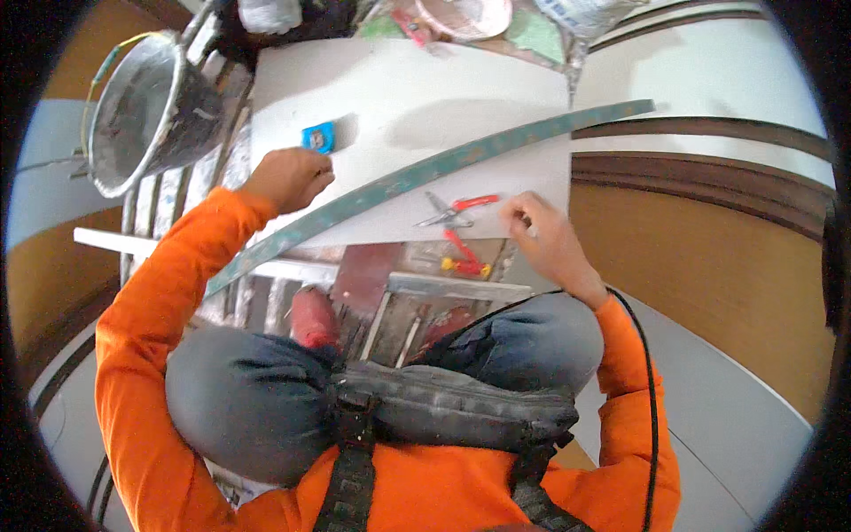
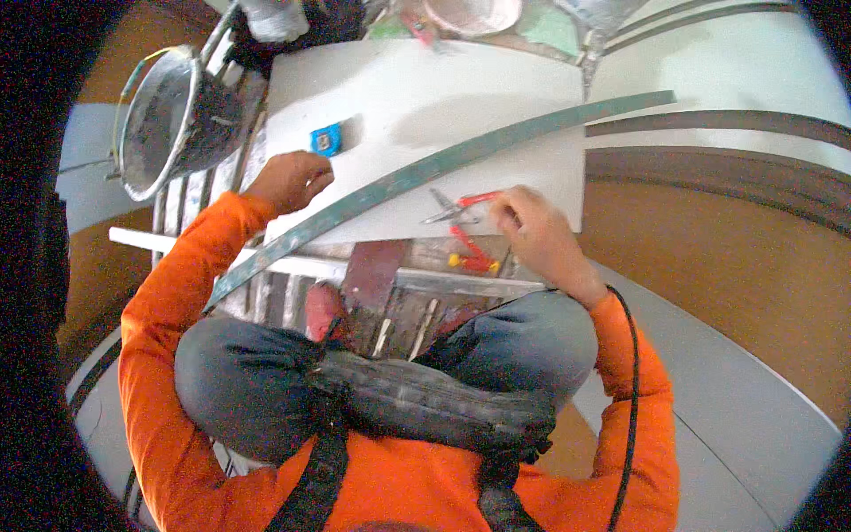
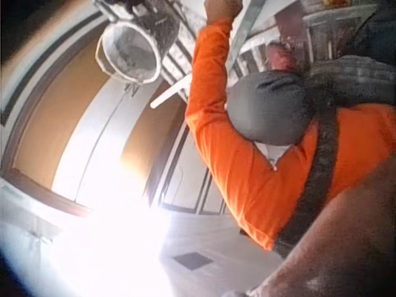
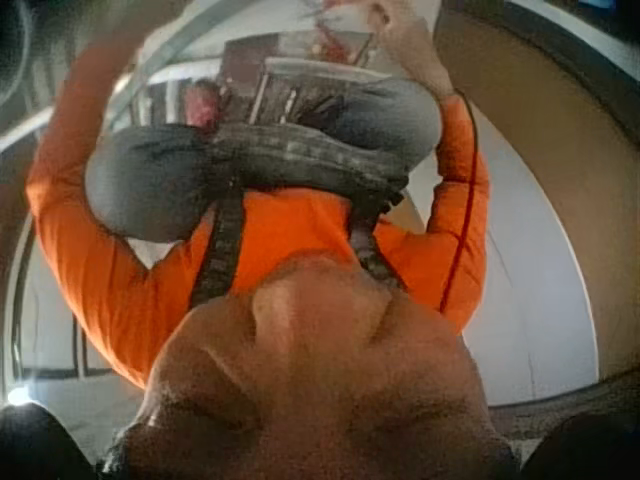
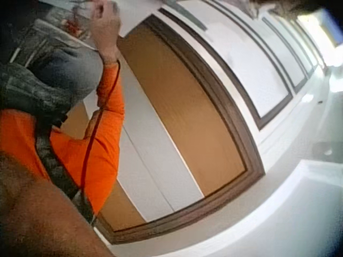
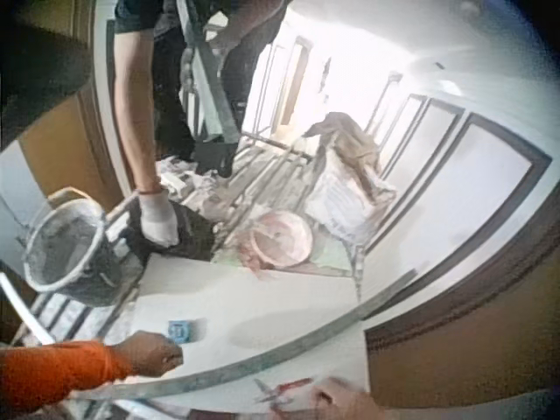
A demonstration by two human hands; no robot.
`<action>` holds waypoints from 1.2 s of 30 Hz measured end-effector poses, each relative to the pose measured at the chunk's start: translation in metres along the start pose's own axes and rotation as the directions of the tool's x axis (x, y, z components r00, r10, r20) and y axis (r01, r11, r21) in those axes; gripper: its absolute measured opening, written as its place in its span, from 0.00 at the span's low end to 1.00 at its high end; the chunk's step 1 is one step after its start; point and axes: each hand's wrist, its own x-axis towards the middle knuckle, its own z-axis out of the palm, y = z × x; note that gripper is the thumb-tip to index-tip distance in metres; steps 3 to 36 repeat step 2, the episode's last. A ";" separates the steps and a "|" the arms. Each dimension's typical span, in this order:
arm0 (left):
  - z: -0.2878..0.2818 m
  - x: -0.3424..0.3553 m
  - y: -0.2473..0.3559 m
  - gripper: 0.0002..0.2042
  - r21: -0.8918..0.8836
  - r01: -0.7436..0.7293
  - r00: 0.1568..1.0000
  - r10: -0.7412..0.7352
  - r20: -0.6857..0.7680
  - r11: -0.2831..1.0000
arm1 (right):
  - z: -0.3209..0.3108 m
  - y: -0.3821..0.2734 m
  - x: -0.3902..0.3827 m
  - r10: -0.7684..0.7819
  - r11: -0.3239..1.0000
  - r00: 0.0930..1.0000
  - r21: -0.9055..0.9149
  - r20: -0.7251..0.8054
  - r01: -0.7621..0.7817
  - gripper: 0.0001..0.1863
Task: The person uses shears to cut a curved metal profile and then measures a piece of white material with a tape measure.
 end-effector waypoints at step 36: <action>-0.008 -0.011 -0.004 0.10 -0.032 0.001 0.999 0.001 0.047 0.999 | 0.015 -0.034 -0.004 -0.015 0.969 0.991 0.247 0.134 -0.019 0.26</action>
